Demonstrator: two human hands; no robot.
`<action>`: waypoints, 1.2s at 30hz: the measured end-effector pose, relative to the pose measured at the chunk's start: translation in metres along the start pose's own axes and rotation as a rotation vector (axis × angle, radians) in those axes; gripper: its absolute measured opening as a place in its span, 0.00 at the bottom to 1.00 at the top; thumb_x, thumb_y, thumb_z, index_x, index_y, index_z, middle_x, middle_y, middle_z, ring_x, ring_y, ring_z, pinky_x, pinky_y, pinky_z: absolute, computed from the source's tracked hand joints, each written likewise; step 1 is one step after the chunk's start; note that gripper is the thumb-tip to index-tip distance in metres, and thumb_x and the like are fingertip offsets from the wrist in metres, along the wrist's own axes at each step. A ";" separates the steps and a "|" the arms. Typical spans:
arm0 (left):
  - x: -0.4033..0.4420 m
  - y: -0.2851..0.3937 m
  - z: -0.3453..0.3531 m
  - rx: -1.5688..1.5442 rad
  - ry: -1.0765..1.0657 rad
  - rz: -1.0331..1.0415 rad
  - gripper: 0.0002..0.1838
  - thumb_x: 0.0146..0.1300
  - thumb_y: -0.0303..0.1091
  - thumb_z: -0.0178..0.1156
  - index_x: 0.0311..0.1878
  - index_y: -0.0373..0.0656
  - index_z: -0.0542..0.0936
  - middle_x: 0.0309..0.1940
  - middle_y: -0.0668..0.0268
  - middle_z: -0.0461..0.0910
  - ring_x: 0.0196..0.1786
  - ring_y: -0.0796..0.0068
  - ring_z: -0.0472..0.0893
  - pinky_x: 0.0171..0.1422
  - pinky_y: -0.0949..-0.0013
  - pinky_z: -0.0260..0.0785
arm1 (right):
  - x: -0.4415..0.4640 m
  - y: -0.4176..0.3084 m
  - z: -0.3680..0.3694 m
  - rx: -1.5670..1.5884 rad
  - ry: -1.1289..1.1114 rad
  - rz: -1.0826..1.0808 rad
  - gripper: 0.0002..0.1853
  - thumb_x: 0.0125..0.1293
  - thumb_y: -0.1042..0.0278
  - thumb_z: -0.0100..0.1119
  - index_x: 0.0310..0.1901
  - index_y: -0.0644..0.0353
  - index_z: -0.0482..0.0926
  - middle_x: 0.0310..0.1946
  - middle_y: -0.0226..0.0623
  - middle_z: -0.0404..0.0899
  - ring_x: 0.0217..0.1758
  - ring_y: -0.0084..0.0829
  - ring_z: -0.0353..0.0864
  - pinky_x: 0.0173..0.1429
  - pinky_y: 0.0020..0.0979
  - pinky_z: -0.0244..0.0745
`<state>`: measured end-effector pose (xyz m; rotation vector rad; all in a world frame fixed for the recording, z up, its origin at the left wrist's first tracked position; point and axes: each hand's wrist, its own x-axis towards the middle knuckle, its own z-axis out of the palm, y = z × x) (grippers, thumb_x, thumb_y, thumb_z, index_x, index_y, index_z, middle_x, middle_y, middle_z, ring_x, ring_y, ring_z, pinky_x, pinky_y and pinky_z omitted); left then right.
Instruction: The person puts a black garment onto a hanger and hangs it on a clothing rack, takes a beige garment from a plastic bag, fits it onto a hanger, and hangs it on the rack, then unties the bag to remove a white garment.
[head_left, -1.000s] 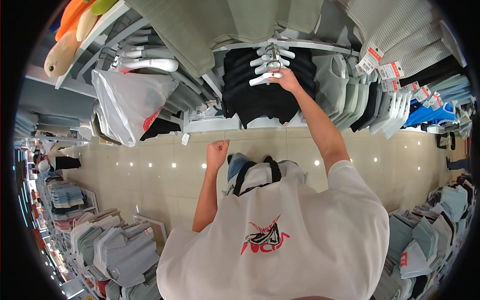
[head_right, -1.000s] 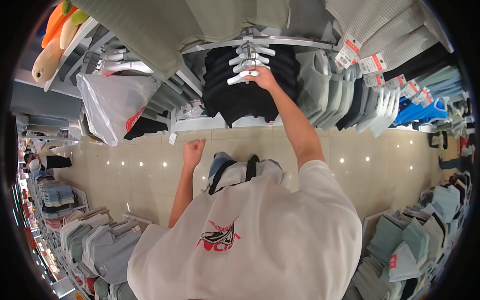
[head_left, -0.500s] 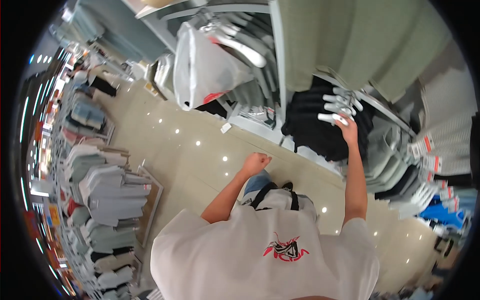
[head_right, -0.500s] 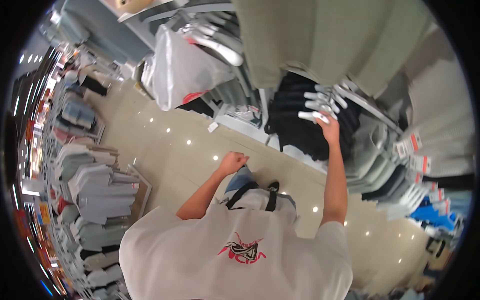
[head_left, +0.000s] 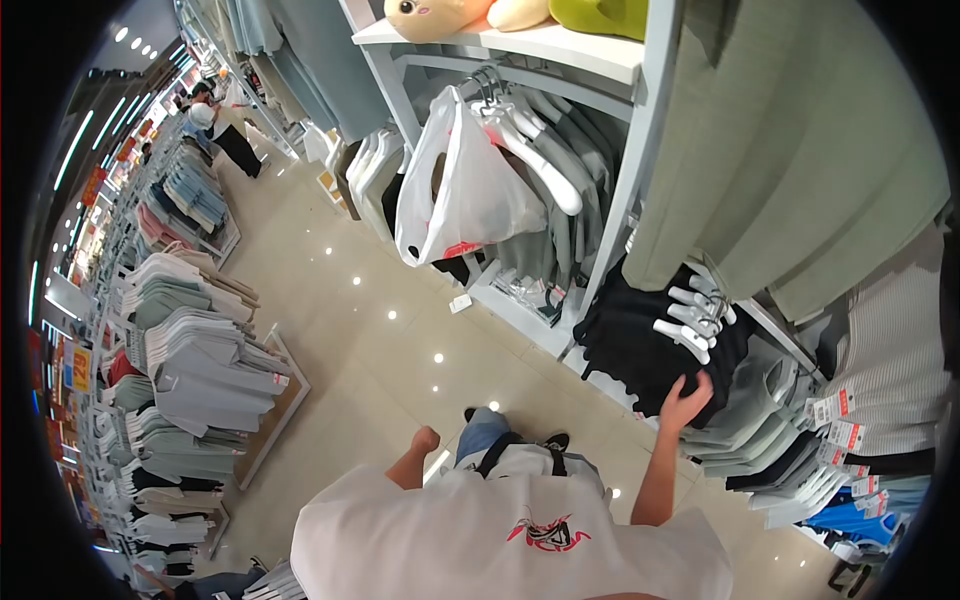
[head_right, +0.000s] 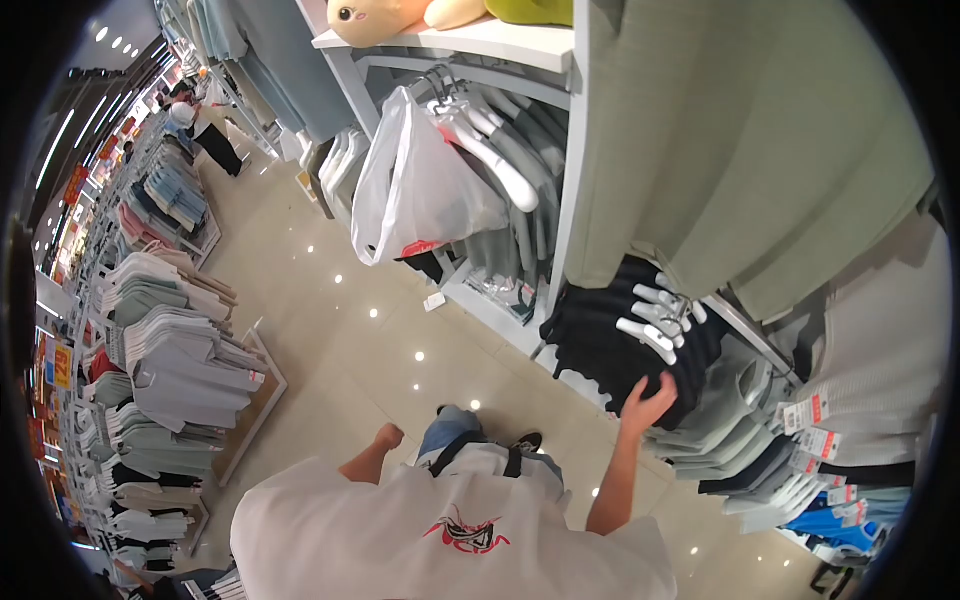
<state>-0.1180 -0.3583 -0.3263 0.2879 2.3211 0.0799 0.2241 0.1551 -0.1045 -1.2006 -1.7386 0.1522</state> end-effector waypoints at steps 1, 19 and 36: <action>-0.008 0.002 0.002 -0.017 0.035 0.007 0.14 0.56 0.35 0.54 0.32 0.35 0.85 0.40 0.43 0.83 0.48 0.47 0.83 0.54 0.55 0.75 | -0.027 -0.001 0.005 0.064 -0.068 0.085 0.17 0.62 0.71 0.62 0.51 0.67 0.73 0.42 0.46 0.77 0.46 0.46 0.77 0.54 0.39 0.72; 0.092 0.079 -0.107 -0.144 -0.094 0.371 0.21 0.55 0.45 0.56 0.41 0.39 0.86 0.43 0.48 0.83 0.49 0.48 0.82 0.59 0.57 0.73 | -0.199 -0.037 0.187 0.079 -1.449 0.730 0.15 0.62 0.60 0.59 0.43 0.63 0.83 0.28 0.36 0.85 0.27 0.27 0.82 0.30 0.30 0.77; 0.180 -0.074 -0.208 -0.313 -0.378 0.264 0.16 0.61 0.38 0.56 0.35 0.35 0.86 0.21 0.56 0.82 0.27 0.65 0.82 0.32 0.63 0.73 | -0.159 -0.273 0.268 0.315 -1.487 0.342 0.14 0.60 0.60 0.66 0.38 0.63 0.84 0.32 0.40 0.86 0.36 0.29 0.84 0.44 0.30 0.78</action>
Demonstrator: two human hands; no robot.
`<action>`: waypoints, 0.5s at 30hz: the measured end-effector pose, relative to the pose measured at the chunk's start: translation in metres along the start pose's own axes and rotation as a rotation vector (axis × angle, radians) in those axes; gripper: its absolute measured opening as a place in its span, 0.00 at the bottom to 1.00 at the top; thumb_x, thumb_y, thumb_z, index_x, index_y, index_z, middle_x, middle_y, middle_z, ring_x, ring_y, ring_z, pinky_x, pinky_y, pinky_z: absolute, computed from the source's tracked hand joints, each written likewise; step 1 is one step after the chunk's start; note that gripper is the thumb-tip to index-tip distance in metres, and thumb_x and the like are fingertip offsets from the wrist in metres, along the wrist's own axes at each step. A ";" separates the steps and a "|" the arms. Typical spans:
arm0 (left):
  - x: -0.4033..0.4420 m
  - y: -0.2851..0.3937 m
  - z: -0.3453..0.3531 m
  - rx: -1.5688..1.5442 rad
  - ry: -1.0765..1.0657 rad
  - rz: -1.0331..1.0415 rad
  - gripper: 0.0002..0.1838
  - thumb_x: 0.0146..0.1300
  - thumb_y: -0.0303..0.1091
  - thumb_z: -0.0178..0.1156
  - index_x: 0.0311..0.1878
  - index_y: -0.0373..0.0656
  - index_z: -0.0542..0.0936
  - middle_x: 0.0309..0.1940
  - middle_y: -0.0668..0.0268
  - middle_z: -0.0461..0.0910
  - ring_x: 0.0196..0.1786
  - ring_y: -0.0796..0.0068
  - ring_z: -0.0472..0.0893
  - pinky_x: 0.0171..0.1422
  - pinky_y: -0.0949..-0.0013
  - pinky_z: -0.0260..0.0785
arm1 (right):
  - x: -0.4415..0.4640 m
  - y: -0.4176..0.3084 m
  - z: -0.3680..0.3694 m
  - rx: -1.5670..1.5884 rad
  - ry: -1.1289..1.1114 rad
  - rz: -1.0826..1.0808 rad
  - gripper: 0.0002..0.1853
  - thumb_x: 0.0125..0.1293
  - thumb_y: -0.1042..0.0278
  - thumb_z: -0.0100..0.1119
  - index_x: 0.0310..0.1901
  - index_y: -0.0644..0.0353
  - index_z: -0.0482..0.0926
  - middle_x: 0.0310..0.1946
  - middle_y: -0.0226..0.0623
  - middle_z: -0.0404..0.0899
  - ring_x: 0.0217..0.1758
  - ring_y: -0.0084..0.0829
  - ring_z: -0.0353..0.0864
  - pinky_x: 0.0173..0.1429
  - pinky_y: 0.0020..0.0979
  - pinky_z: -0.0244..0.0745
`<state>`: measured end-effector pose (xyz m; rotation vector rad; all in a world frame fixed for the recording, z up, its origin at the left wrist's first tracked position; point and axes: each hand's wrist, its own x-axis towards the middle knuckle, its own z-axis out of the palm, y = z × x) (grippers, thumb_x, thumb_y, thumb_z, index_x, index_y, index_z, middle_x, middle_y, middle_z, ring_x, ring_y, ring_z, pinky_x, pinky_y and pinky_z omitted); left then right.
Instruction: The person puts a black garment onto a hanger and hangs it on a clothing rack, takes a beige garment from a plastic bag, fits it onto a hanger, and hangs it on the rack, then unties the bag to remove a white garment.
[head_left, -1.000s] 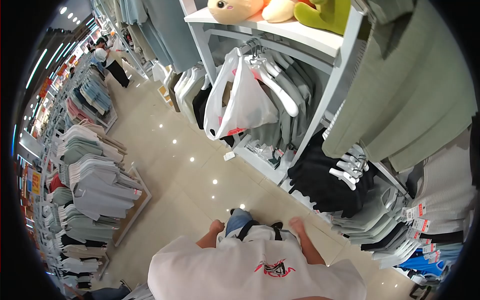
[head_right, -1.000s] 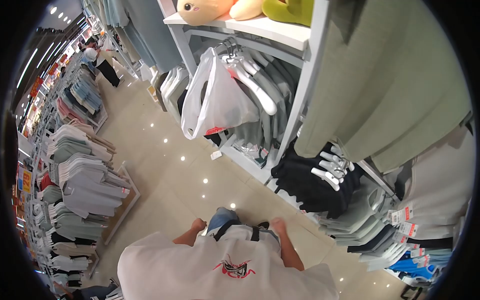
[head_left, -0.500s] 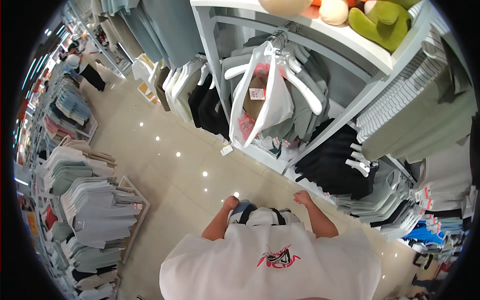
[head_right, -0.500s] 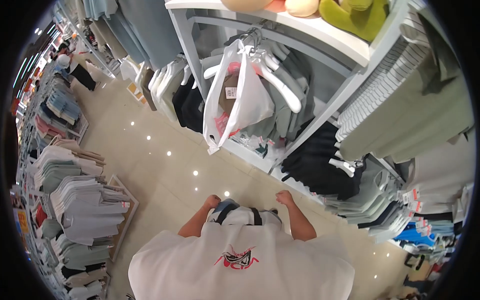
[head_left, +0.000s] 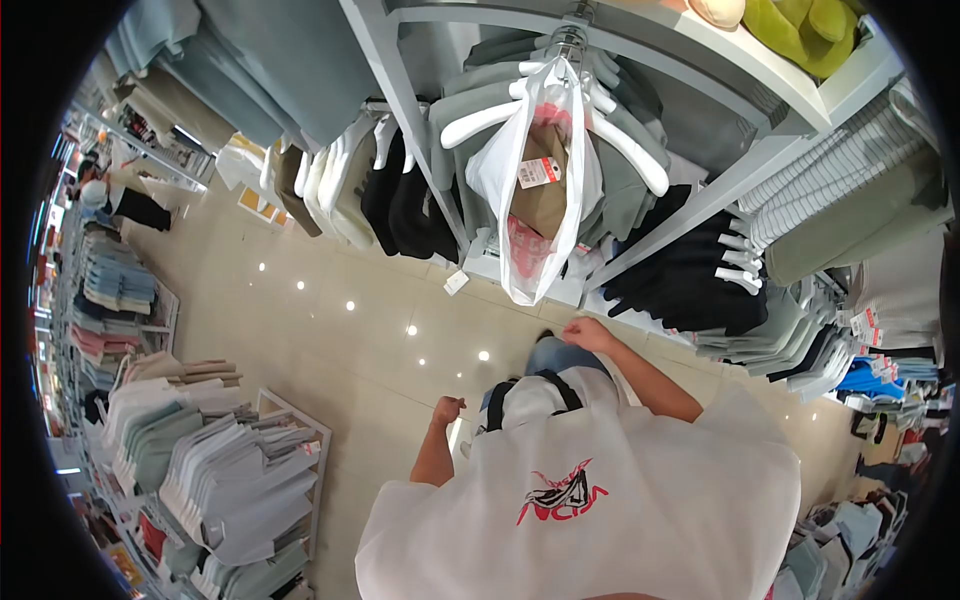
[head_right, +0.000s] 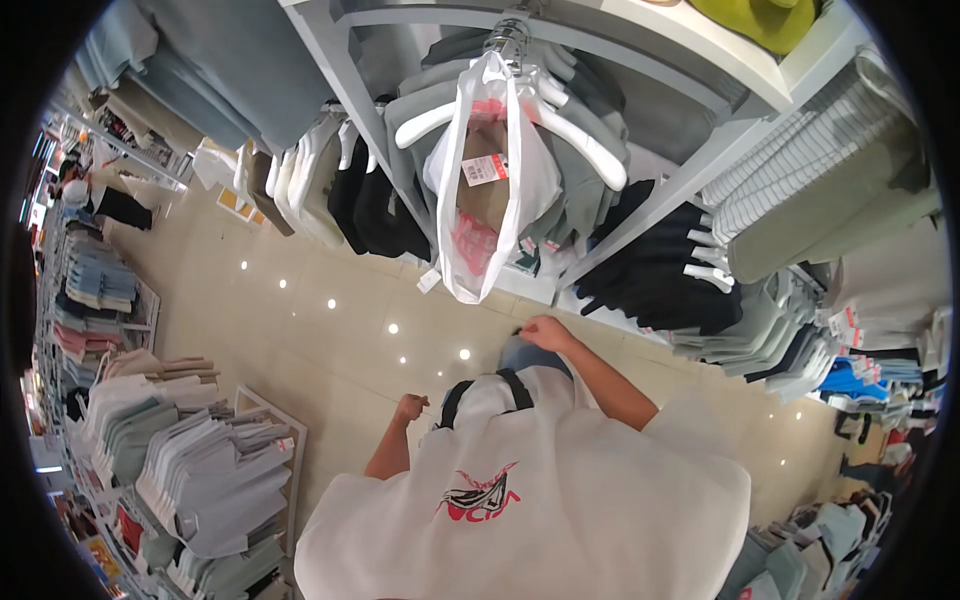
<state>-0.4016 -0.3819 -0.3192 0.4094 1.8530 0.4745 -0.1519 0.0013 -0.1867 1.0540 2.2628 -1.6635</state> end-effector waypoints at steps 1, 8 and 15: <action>-0.002 0.008 -0.004 0.002 -0.067 -0.061 0.16 0.61 0.40 0.57 0.36 0.35 0.86 0.21 0.56 0.82 0.28 0.64 0.82 0.32 0.62 0.73 | -0.003 -0.035 -0.009 0.077 -0.029 -0.046 0.13 0.62 0.61 0.65 0.39 0.65 0.84 0.32 0.39 0.85 0.36 0.27 0.84 0.43 0.29 0.78; 0.054 0.002 0.001 0.292 0.072 0.010 0.22 0.58 0.42 0.61 0.52 0.40 0.79 0.31 0.51 0.84 0.34 0.52 0.84 0.38 0.59 0.76 | -0.046 -0.283 -0.088 0.229 -0.774 -0.513 0.09 0.68 0.68 0.60 0.44 0.65 0.79 0.39 0.34 0.85 0.42 0.21 0.82 0.48 0.26 0.75; 0.074 0.088 -0.053 0.221 0.049 0.062 0.25 0.54 0.42 0.63 0.54 0.41 0.79 0.33 0.52 0.84 0.35 0.52 0.84 0.40 0.59 0.77 | -0.010 -0.350 -0.145 0.552 -0.263 -0.632 0.06 0.69 0.70 0.57 0.42 0.63 0.79 0.35 0.31 0.84 0.38 0.20 0.82 0.44 0.24 0.75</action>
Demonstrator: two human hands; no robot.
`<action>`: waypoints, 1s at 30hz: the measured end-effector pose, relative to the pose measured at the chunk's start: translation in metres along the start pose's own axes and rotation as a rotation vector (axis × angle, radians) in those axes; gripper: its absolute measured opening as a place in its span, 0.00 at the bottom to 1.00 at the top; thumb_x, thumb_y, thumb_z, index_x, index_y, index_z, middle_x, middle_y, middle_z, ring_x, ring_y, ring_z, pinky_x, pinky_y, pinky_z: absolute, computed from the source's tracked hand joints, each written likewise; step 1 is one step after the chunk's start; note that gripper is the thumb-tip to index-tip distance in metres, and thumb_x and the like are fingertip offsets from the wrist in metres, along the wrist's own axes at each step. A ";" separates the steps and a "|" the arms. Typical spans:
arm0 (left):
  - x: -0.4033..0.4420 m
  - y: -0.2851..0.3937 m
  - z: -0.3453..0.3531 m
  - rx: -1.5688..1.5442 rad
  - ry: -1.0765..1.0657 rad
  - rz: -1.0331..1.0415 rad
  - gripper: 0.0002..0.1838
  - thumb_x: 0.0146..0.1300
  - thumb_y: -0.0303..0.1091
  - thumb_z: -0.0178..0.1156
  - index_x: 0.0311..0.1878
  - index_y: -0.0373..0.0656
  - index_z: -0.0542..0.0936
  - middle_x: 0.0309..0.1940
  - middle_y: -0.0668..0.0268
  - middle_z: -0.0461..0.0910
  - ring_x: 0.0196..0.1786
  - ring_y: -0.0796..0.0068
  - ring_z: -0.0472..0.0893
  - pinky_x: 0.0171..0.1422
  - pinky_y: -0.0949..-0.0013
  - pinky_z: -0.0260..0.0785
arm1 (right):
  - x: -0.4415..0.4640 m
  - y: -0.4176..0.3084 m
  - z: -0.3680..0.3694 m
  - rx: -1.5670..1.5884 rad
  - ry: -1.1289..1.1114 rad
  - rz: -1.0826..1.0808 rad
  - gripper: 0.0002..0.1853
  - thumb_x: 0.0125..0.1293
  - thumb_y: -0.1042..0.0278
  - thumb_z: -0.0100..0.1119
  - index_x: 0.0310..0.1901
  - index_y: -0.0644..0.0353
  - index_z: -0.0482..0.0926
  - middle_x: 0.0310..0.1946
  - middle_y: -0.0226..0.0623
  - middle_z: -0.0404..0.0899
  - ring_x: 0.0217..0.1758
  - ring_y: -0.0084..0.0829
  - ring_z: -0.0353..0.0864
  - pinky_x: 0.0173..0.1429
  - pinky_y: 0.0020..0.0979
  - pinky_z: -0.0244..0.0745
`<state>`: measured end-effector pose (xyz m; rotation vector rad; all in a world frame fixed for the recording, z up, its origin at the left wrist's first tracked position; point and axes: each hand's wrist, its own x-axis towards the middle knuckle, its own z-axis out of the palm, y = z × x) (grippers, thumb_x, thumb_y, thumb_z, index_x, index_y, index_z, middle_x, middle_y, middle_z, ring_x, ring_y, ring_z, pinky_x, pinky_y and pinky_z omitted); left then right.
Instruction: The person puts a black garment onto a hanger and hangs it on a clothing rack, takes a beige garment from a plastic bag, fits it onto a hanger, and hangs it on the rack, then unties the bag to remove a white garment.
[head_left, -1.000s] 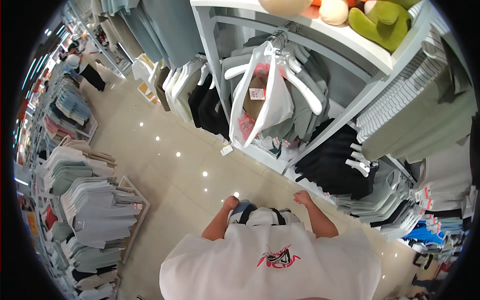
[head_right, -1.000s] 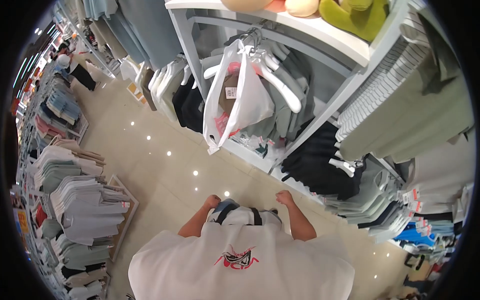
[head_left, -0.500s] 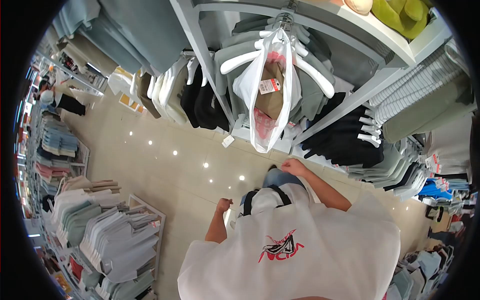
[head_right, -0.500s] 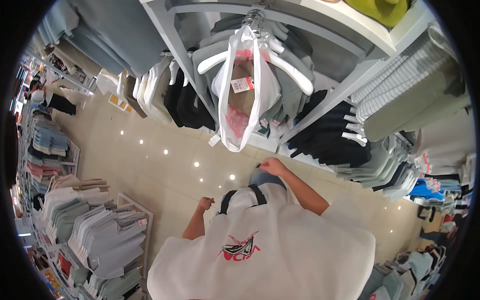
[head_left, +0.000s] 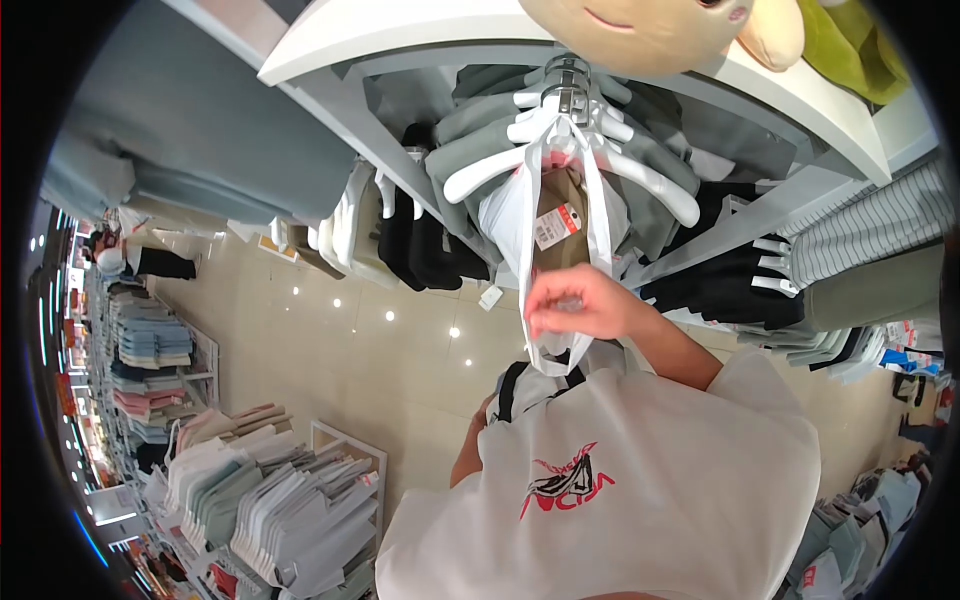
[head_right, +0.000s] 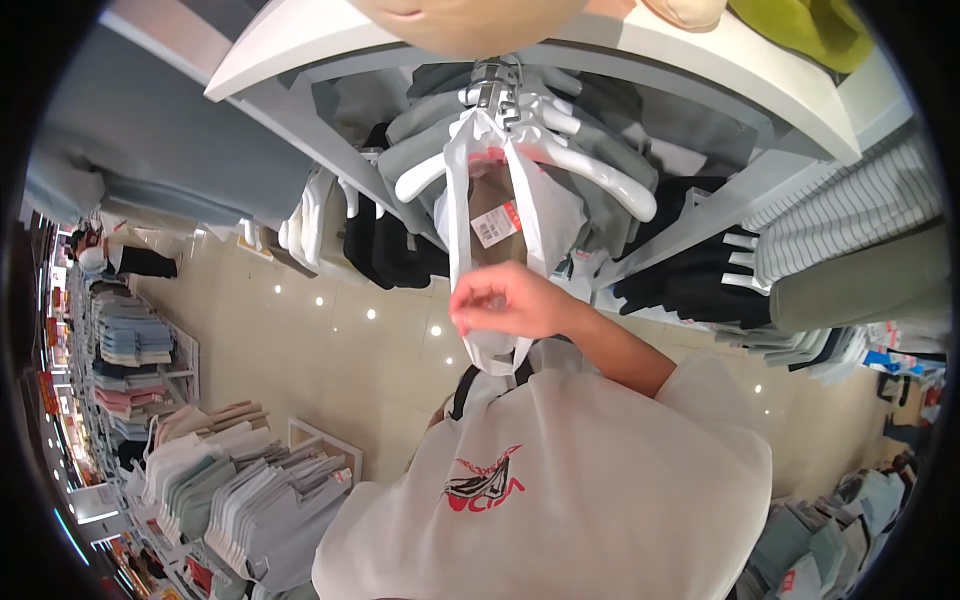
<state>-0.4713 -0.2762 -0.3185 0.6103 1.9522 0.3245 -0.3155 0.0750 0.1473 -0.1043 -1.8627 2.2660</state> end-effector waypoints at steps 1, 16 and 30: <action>0.006 0.007 -0.011 -0.001 -0.005 0.003 0.25 0.53 0.42 0.63 0.54 0.41 0.78 0.33 0.52 0.84 0.36 0.52 0.84 0.40 0.59 0.77 | 0.006 -0.006 -0.006 -0.027 0.061 0.118 0.06 0.67 0.70 0.59 0.40 0.64 0.79 0.33 0.33 0.83 0.34 0.20 0.82 0.40 0.24 0.76; 0.149 -0.004 -0.122 0.230 -0.312 0.390 0.32 0.45 0.42 0.68 0.57 0.45 0.77 0.37 0.53 0.84 0.39 0.51 0.84 0.44 0.58 0.77 | 0.035 0.041 0.010 -1.120 0.942 0.193 0.29 0.56 0.66 0.67 0.59 0.64 0.69 0.63 0.51 0.65 0.65 0.53 0.66 0.68 0.45 0.65; 0.078 -0.012 -0.216 0.230 0.095 -0.080 0.20 0.54 0.39 0.58 0.39 0.29 0.83 0.44 0.36 0.79 0.50 0.42 0.81 0.53 0.51 0.75 | 0.061 0.090 0.002 -1.260 0.972 0.229 0.40 0.52 0.62 0.66 0.66 0.65 0.63 0.67 0.69 0.54 0.69 0.68 0.55 0.73 0.49 0.55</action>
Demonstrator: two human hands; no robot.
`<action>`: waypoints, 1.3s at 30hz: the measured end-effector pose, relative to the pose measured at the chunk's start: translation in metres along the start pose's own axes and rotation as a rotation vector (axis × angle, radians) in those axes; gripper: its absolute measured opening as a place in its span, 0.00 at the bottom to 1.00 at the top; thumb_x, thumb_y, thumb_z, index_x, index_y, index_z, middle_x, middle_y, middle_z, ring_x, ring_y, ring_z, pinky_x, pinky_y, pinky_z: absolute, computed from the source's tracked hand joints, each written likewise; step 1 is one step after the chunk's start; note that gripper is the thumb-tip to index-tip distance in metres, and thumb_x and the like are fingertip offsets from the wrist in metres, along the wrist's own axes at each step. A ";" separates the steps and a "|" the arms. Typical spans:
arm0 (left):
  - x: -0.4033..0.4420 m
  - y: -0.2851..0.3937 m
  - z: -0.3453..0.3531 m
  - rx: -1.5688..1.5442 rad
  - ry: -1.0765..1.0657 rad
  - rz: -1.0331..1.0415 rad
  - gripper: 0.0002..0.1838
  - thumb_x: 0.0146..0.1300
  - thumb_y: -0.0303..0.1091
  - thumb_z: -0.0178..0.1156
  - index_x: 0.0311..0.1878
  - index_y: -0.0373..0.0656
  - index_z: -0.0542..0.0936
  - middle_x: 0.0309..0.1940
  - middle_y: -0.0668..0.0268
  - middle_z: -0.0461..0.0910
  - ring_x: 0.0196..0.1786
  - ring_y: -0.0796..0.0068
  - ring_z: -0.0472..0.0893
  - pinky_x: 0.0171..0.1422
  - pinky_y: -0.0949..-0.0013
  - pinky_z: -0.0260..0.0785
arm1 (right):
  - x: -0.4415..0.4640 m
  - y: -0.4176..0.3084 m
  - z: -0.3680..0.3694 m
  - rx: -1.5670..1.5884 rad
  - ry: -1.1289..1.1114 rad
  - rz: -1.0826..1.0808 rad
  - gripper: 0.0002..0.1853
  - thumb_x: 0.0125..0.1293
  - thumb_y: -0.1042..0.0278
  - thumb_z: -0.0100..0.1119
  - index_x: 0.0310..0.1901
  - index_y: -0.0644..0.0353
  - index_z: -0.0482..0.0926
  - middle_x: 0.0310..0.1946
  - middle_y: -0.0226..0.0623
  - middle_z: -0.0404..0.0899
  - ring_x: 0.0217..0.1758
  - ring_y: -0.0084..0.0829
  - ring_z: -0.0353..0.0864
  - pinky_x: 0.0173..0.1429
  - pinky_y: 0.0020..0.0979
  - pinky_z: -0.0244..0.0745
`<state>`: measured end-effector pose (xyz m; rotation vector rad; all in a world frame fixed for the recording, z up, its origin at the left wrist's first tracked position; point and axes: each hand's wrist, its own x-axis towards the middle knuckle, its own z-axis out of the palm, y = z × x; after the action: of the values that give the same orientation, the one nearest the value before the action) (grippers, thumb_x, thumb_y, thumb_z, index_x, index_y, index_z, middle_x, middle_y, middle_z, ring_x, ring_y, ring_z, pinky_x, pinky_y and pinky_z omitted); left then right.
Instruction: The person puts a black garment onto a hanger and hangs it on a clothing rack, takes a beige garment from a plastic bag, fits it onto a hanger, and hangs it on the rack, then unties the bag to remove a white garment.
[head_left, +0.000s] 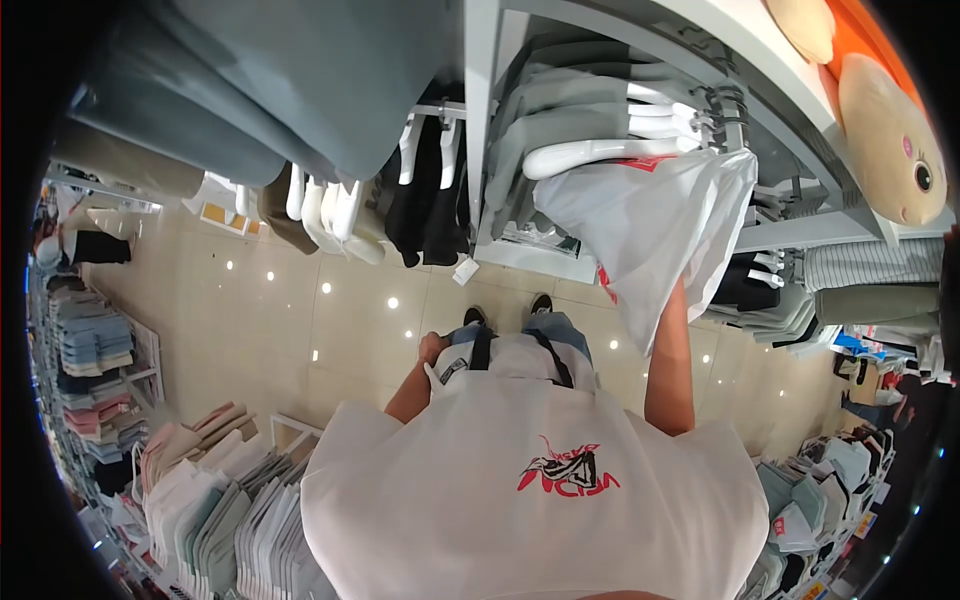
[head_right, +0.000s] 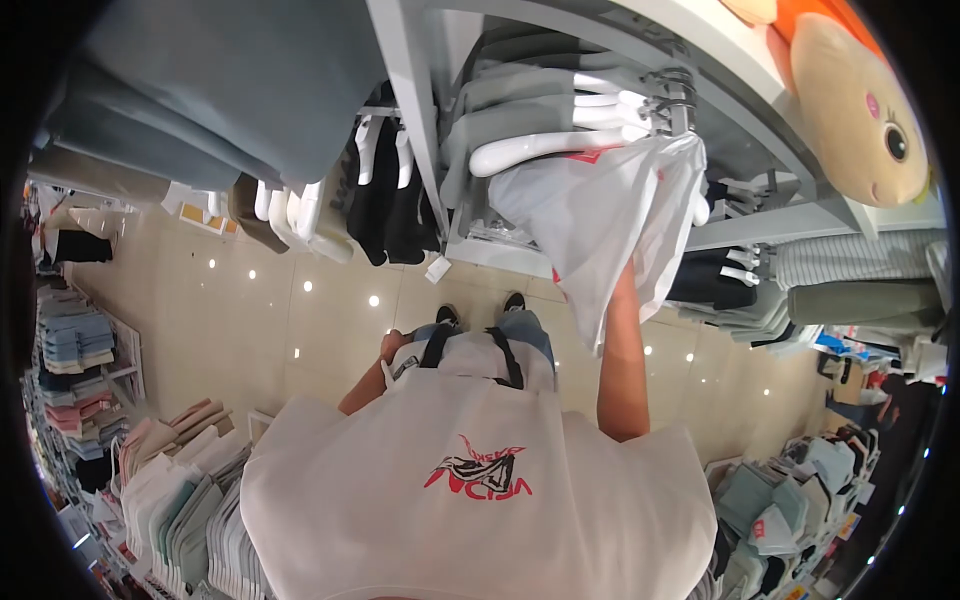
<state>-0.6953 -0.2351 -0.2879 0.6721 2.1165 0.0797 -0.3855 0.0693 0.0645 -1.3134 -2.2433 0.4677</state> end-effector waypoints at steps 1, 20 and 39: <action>0.009 -0.013 0.007 -0.001 0.039 -0.003 0.22 0.55 0.43 0.60 0.38 0.27 0.83 0.40 0.37 0.81 0.46 0.44 0.83 0.51 0.53 0.76 | 0.000 0.000 0.002 0.005 0.008 0.011 0.39 0.52 0.62 0.66 0.66 0.65 0.63 0.67 0.69 0.55 0.69 0.68 0.56 0.73 0.49 0.55; 0.090 -0.141 0.067 -0.306 -0.266 0.328 0.23 0.62 0.49 0.59 0.32 0.33 0.84 0.28 0.43 0.82 0.33 0.59 0.84 0.40 0.57 0.73 | 0.007 0.002 0.026 0.083 0.106 0.070 0.36 0.53 0.61 0.65 0.64 0.65 0.66 0.65 0.63 0.60 0.67 0.64 0.58 0.72 0.49 0.57; 0.064 -0.118 0.024 -0.145 -0.084 0.459 0.24 0.58 0.52 0.64 0.30 0.35 0.83 0.31 0.43 0.80 0.38 0.42 0.82 0.41 0.54 0.73 | 0.002 0.008 0.033 0.205 0.204 0.096 0.33 0.54 0.60 0.64 0.61 0.64 0.70 0.63 0.58 0.65 0.66 0.60 0.61 0.71 0.48 0.58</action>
<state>-0.7574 -0.3081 -0.3850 1.0412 1.8216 0.4439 -0.3997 0.0734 0.0342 -1.3023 -1.9188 0.5559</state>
